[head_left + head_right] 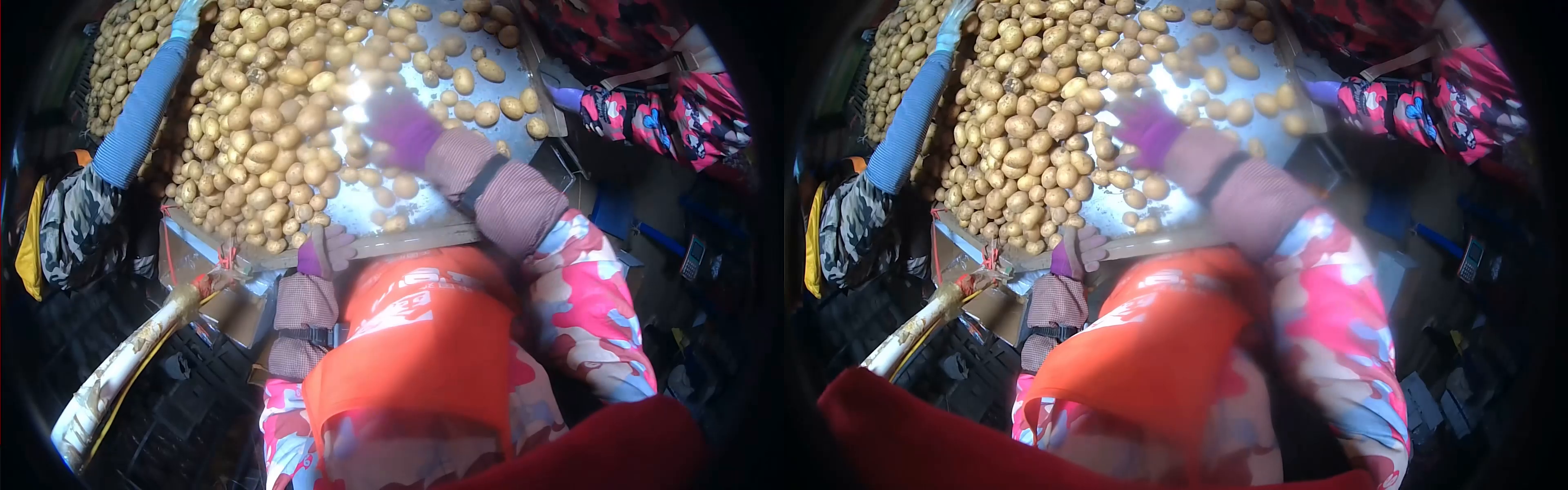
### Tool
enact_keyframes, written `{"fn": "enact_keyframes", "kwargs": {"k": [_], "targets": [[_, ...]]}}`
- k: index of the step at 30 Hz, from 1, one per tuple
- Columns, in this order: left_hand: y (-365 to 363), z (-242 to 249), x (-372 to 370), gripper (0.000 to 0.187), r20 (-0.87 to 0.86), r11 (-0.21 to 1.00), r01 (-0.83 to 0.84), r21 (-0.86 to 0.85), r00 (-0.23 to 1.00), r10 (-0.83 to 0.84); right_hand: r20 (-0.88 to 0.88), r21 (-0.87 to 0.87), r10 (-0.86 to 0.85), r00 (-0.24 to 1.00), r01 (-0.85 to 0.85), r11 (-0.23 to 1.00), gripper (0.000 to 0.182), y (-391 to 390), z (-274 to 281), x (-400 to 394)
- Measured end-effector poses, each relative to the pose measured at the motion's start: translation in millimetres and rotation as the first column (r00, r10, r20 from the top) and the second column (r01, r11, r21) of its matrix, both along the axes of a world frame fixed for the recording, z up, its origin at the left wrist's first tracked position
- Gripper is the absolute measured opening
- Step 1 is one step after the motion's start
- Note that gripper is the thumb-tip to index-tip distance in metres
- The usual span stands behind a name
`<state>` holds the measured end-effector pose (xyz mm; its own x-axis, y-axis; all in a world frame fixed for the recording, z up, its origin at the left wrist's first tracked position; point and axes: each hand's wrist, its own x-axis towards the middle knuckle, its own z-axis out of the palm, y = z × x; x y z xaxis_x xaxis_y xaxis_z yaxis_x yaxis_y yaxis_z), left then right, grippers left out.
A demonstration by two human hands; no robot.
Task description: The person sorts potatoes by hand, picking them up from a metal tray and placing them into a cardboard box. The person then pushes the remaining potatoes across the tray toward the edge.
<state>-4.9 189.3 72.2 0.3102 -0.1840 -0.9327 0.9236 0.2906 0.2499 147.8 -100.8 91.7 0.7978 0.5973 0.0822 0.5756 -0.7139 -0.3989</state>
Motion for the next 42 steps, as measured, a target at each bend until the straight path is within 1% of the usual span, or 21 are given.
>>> {"fn": "enact_keyframes", "kwargs": {"k": [1,5,8,11,14,16,18,20,21,24,25,27,28,29,30,34,35,37,39,41,42], "targets": [[-2,1,0,0.063,0.008,0.999,0.027,0.038,1.000,-0.027,0.167,-0.009,-0.053,0.985,0.055,0.998,0.038,-19,-6,1],[-4,0,1,0.065,0.052,0.987,0.088,0.135,0.994,-0.096,0.189,0.117,-0.255,0.948,0.236,0.965,0.042,-111,-44,-14],[-11,8,2,0.065,0.057,0.977,0.103,0.185,0.992,-0.115,0.113,-0.234,-0.269,0.956,0.289,0.928,0.048,-152,-15,-59],[-3,-3,0,0.067,0.072,0.989,0.102,0.107,0.991,-0.110,0.253,-0.342,-0.314,0.915,0.389,0.856,0.046,-169,-10,-109],[7,-14,-1,0.069,0.043,0.995,0.100,0.020,0.994,-0.100,0.008,-0.476,-0.574,0.819,0.508,0.718,0.039,-123,22,-141],[6,-15,2,0.069,0.046,0.993,0.118,0.023,0.992,-0.119,0.030,-0.260,-0.344,0.938,0.340,0.904,0.036,-88,5,-171],[7,-13,-2,0.069,0.066,0.987,0.145,0.075,0.986,-0.150,0.093,-0.132,-0.233,0.968,0.244,0.961,0.035,-76,-5,-179],[5,-8,-1,0.068,0.072,0.983,0.158,0.092,0.984,-0.165,0.165,-0.110,-0.257,0.952,0.277,0.955,0.035,-87,-11,-162],[4,-5,0,0.068,0.075,0.982,0.164,0.096,0.982,-0.172,0.125,-0.305,-0.192,0.973,0.222,0.926,0.038,-97,-27,-152],[0,-2,-1,0.067,0.071,0.984,0.147,0.106,0.985,-0.155,0.205,-0.216,-0.458,0.865,0.496,0.841,0.038,-120,-17,-132],[0,-1,-2,0.066,0.072,0.982,0.153,0.114,0.984,-0.162,0.297,-0.270,-0.420,0.858,0.497,0.825,0.033,-119,-3,-125],[0,-2,-2,0.065,0.075,0.978,0.163,0.134,0.982,-0.174,0.154,-0.301,-0.409,0.899,0.437,0.848,0.033,-88,14,-105],[1,-5,-1,0.065,0.067,0.981,0.154,0.121,0.984,-0.163,0.077,-0.311,-0.401,0.913,0.404,0.860,0.032,-68,19,-96],[2,-8,0,0.065,0.057,0.983,0.144,0.110,0.987,-0.151,0.189,0.070,-0.189,0.964,0.179,0.981,0.038,-49,24,-93],[4,-11,-1,0.064,0.046,0.985,0.135,0.103,0.989,-0.141,0.200,0.123,0.050,0.978,-0.076,0.990,0.041,-39,11,-79],[-3,2,1,0.064,0.080,0.990,0.111,0.084,0.990,-0.117,0.126,-0.042,0.143,0.982,-0.139,0.989,0.044,-22,-17,-27],[1,-5,-2,0.063,0.078,0.989,0.107,0.105,0.990,-0.116,0.050,-0.131,0.149,0.988,-0.141,0.981,0.043,-28,-13,-18],[12,-15,-4,0.063,0.071,0.992,0.116,0.057,0.990,-0.120,0.235,-0.049,0.032,0.972,-0.021,0.999,0.041,-87,-51,-27],[13,-21,-3,0.063,0.076,0.990,0.133,0.042,0.988,-0.136,-0.042,0.116,-0.261,0.964,0.264,0.957,0.038,-108,-25,-37],[12,-23,-4,0.063,0.081,0.984,0.162,0.073,0.983,-0.167,-0.199,-0.019,-0.413,0.889,0.417,0.908,0.035,-109,19,-57],[12,-22,-5,0.062,0.077,0.987,0.152,0.050,0.985,-0.155,0.020,-0.201,-0.353,0.935,0.350,0.915,0.036,-119,18,-64]]}}
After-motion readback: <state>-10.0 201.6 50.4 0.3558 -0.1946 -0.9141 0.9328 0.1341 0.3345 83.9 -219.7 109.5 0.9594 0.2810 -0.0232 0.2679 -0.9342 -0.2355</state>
